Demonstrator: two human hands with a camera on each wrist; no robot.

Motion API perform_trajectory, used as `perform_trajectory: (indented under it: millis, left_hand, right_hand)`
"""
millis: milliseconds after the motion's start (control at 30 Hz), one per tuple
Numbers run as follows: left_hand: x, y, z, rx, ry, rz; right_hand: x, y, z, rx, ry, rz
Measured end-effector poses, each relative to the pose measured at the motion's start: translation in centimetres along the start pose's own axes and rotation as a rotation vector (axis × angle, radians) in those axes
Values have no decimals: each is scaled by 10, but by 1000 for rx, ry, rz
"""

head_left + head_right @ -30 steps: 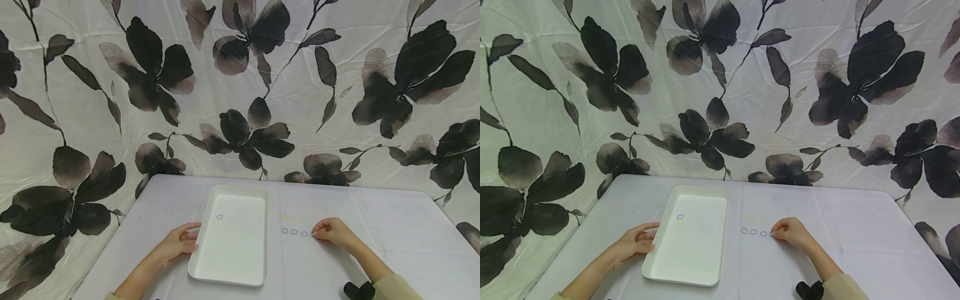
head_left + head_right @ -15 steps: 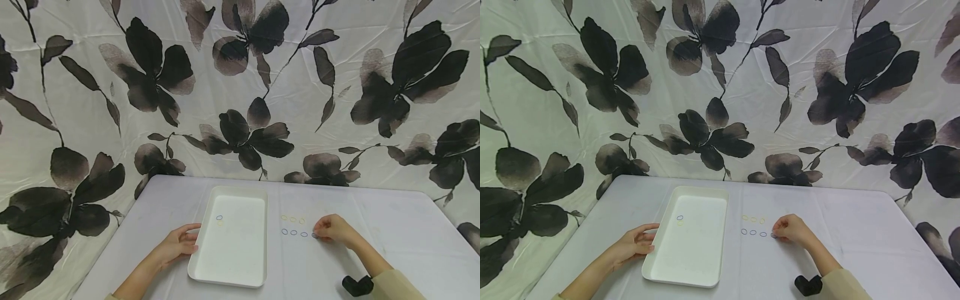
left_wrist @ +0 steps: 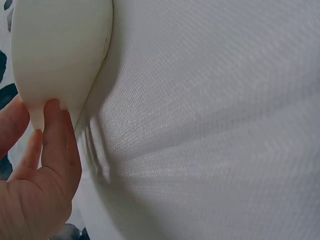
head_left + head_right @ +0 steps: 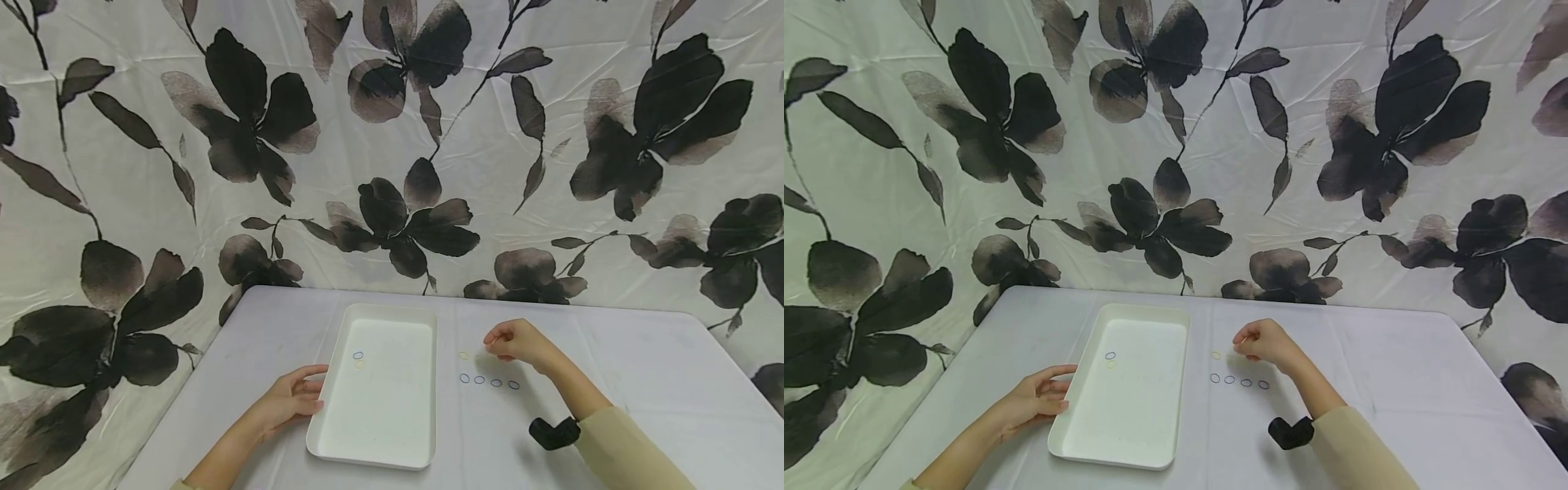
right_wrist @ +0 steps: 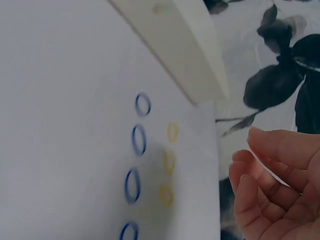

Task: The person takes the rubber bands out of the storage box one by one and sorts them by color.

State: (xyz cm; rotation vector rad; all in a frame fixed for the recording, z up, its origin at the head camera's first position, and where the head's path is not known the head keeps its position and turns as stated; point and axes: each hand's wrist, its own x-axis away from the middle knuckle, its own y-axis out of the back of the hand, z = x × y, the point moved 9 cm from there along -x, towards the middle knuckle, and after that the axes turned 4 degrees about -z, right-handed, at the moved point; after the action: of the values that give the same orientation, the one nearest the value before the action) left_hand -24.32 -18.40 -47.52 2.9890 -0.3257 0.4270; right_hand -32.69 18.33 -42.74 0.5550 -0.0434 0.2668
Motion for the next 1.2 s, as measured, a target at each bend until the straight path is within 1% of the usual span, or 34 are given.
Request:
perform_trajectory:
  millis: [200,233,367,433,500,700,833,1000,1200]
  left_hand:
    - [0,1,1,-4,3,-4]
    - [0,1,1,-4,3,-5]
    - [0,-1,-2,-8,4,-9]
    - [0,-2,-2,-10,6,-10]
    - [0,-2,-2,-11,9,-7]
    - [0,-1,-1,-6,13,2]
    - [-2,-2,-2,-7,12,4]
    - [-3,-3,-3,-15,12,-1]
    - [-1,-2,-3,-18,18,-12]
  right_hand:
    - [-16,-20,28,-37,28,36]
    - [-15,-22,37,-37,31,42]
    - [-25,-36,49,-43,39,57]
    - [-30,-44,53,-45,39,65]
    - [-37,-53,52,-56,38,77]
    - [-47,-82,63,-91,14,129]
    - [-51,-102,67,-93,7,158]
    - [-54,-126,74,-69,22,173]
    - [-55,-159,80,-118,47,210]
